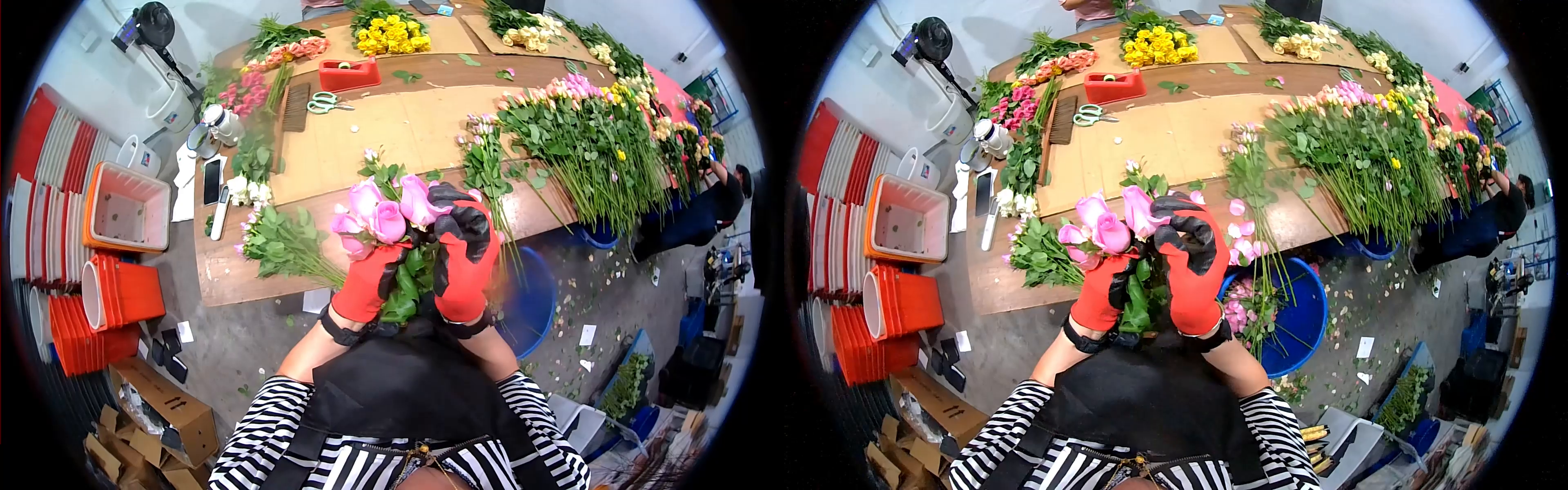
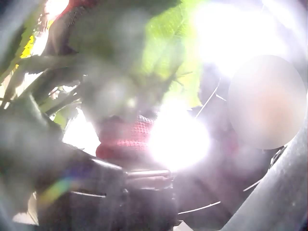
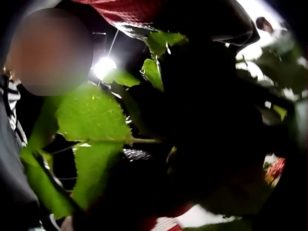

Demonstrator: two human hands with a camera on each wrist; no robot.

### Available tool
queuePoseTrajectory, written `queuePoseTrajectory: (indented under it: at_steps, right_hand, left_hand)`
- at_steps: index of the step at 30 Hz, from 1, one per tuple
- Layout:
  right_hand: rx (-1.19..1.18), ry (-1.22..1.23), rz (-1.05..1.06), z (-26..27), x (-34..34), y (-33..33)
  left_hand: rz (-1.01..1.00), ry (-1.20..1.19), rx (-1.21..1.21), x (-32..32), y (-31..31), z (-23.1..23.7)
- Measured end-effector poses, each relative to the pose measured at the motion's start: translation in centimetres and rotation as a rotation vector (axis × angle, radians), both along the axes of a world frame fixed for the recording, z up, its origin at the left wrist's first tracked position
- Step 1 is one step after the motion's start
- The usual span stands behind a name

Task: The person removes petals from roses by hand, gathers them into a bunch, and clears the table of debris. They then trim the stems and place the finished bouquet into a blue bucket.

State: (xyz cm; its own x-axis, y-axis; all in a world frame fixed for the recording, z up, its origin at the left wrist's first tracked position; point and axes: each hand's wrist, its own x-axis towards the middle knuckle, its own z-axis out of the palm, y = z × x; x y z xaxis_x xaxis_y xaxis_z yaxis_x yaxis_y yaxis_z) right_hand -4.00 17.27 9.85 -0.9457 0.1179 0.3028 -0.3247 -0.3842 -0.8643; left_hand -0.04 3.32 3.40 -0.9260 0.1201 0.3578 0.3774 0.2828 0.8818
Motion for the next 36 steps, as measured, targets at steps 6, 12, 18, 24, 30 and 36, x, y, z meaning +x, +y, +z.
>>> queuePoseTrajectory:
  at_steps: [6, 12, 18, 24, 30, 36]
  right_hand:
    - [-0.396, -0.202, 0.211, -0.3, -0.6, 0.9]
    - [0.112, 0.230, 0.488, -1.1, -2.6, 6.6]
    - [0.203, -0.098, 0.367, 0.5, -1.1, 6.6]
    - [0.725, -0.043, 0.536, -5.5, -0.1, 8.0]
    - [0.761, -0.248, 0.660, -7.5, 1.2, 9.7]
    - [0.734, -0.195, 0.482, -9.3, 4.0, 14.3]
  left_hand:
    - [0.087, 0.090, -0.052, -0.3, -0.3, -0.2]
    - [-0.013, -0.153, 0.218, 0.4, -1.7, -0.6]
    - [0.002, -0.352, 0.688, 0.0, -1.0, 0.2]
    - [-0.039, -0.364, 1.187, -3.7, -3.4, 2.2]
    - [0.037, -0.255, 0.986, -5.1, -4.2, 5.0]
    - [0.131, -0.250, 0.782, -8.1, -4.9, 1.2]
